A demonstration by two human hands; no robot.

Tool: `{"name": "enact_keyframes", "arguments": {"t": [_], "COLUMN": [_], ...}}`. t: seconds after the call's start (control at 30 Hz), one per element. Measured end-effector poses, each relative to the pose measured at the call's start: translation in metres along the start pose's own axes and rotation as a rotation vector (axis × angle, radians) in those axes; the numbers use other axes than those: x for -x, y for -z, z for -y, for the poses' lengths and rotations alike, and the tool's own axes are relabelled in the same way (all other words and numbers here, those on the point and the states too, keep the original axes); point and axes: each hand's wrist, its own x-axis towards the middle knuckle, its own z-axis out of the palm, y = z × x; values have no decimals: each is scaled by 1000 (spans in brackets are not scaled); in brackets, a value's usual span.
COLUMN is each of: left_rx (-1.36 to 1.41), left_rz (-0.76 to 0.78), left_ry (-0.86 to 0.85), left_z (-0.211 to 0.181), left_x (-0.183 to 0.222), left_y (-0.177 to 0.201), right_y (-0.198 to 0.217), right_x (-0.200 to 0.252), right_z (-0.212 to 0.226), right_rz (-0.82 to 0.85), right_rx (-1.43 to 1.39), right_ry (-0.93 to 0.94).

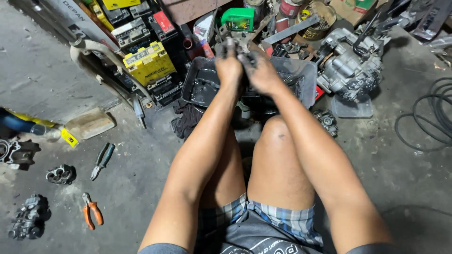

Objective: Assembling a motorcycle carburetor by fitting the slide, spring, and top cover, then securing it with screws.

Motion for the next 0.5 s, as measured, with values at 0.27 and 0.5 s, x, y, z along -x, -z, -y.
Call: {"name": "enact_keyframes", "arguments": {"t": [0.27,0.5], "left_rx": [444,230], "left_rz": [-211,-142], "left_ry": [126,216], "left_z": [9,-31], "left_x": [-30,-26], "left_y": [21,30], "right_y": [-22,-29], "right_x": [9,18], "right_z": [49,43], "right_rz": [76,25], "right_rx": [58,24], "right_ry": [-122,-110]}}
